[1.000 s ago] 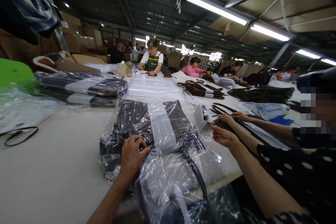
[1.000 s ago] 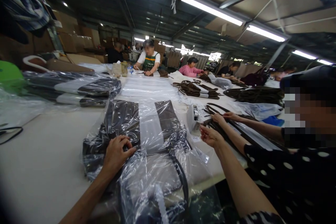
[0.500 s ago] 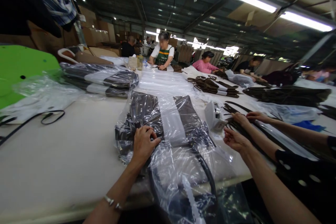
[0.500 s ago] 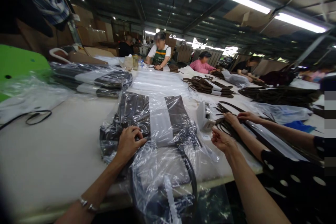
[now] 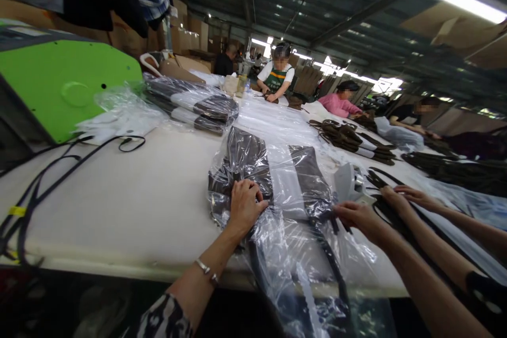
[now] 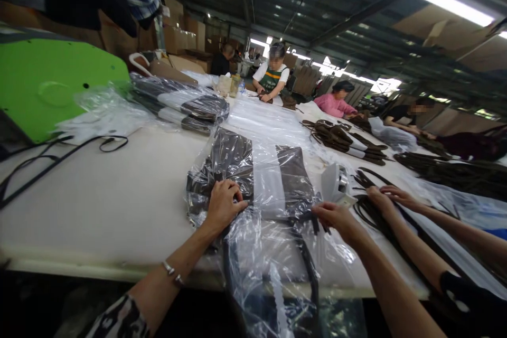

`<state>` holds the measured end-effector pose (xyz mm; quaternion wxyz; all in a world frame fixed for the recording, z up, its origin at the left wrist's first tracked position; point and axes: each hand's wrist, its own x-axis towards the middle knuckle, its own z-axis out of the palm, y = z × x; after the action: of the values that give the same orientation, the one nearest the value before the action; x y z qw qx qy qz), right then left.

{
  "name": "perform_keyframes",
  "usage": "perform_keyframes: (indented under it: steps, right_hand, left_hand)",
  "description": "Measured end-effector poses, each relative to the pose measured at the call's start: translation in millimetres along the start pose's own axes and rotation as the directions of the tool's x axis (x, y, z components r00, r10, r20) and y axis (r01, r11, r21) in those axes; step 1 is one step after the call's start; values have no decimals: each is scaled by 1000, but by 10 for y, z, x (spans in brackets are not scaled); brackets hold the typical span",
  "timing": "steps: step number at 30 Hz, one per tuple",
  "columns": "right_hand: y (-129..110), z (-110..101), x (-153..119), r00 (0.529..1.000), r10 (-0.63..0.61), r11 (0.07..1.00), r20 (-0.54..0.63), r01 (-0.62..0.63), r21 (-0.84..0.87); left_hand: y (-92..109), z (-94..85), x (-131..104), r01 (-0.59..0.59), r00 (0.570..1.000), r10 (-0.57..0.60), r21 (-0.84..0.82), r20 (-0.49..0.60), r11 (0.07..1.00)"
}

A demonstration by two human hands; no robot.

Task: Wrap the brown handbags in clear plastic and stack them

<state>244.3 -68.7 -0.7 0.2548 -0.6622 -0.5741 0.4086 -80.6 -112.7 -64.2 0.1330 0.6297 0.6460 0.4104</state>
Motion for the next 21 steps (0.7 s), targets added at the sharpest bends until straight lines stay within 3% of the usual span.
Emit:
perform_keyframes:
  steps: [2, 5, 7, 10, 12, 15, 19, 21]
  right_hand:
    - [-364, 405, -92, 973, -118, 991, 199, 129, -47]
    - [-820, 932, -148, 899, -162, 959, 406, 240, -149]
    - [-949, 1171, -88, 895, -167, 903, 413, 307, -301]
    - [-924, 1351, 111, 938, -169, 755, 304, 321, -572]
    - [-852, 1381, 250, 951, -162, 705, 262, 297, -644]
    - [-737, 1300, 385, 956, -170, 701, 240, 288, -652]
    - [-565, 932, 429, 966, -148, 758, 212, 249, -603]
    - [-500, 738, 401, 977, -169, 783, 133, 215, -584]
  left_hand:
    - [-6, 9, -1, 7, 1000, -7, 9, -4, 1000]
    - [-19, 24, -9, -2, 1000, 2, 18, -8, 1000]
    - [-22, 25, -18, -12, 1000, 12, 14, -16, 1000]
    - [-16, 13, -27, -16, 1000, 16, 10, -20, 1000]
    - [-10, 3, -30, -13, 1000, 13, 10, -17, 1000]
    - [-6, -5, -28, -9, 1000, 9, 3, -12, 1000]
    - [-6, -3, -20, 1, 1000, -1, -11, -7, 1000]
    - [-9, -3, -15, -2, 1000, 2, -18, 1, 1000]
